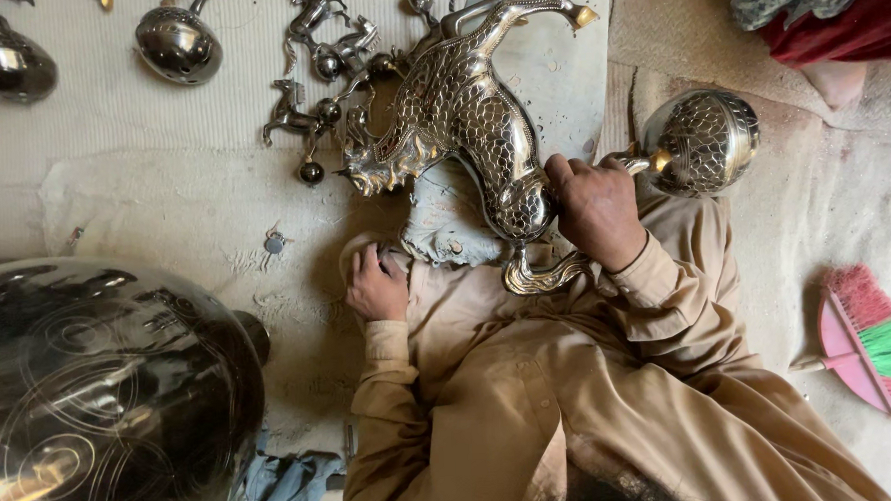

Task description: The person sits on the floor and uses a hammer and chisel to engrave a pattern onto a metal horse figurine. They repeatedly strike the chisel to create a textured design on the figurine's body and base.

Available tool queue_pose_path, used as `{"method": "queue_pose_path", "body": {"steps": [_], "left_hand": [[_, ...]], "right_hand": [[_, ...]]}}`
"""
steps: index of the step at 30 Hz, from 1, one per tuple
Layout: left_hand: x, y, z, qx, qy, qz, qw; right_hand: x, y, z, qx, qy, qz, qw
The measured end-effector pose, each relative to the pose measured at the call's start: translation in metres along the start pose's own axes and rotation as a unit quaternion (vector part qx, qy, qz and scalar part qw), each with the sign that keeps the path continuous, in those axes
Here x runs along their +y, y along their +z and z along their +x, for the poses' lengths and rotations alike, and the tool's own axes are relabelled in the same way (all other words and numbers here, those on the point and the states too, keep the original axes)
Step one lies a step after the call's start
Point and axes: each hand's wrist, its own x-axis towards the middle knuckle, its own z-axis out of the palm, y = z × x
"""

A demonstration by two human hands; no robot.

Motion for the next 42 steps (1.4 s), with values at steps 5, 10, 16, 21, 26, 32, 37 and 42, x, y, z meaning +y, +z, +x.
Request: {"method": "queue_pose_path", "body": {"steps": [5, 10, 16, 21, 26, 32, 37, 42], "left_hand": [[-0.002, -0.001, -0.001, 0.0, 0.002, -0.008, 1.0], [0.001, -0.003, 0.001, 0.009, 0.005, -0.016, 1.0], [0.001, -0.006, 0.003, 0.003, -0.003, -0.022, 1.0], [-0.005, -0.003, 0.002, 0.02, 0.013, -0.048, 0.999], [-0.01, -0.003, 0.024, -0.004, -0.077, -0.188, 0.979], [0.006, -0.038, 0.109, -0.049, -0.063, -0.591, 0.803], [0.021, -0.055, 0.179, -0.262, -0.042, -0.718, 0.643], [0.039, -0.039, 0.212, -0.282, -0.018, -0.633, 0.721]], "right_hand": [[-0.003, -0.006, 0.001, 0.045, -0.003, 0.043, 0.998], [-0.003, -0.008, 0.001, 0.049, 0.011, 0.061, 0.997], [0.007, 0.001, -0.001, 0.056, 0.012, 0.078, 0.995], [0.011, 0.002, 0.002, 0.051, 0.0, 0.068, 0.996], [0.007, -0.013, -0.003, 0.054, -0.019, 0.132, 0.99], [-0.011, -0.026, -0.057, 0.156, -0.038, 0.201, 0.966], [-0.035, -0.012, -0.107, 0.116, -0.054, 0.202, 0.971], [-0.038, 0.009, -0.113, 0.102, -0.1, 0.149, 0.979]]}}
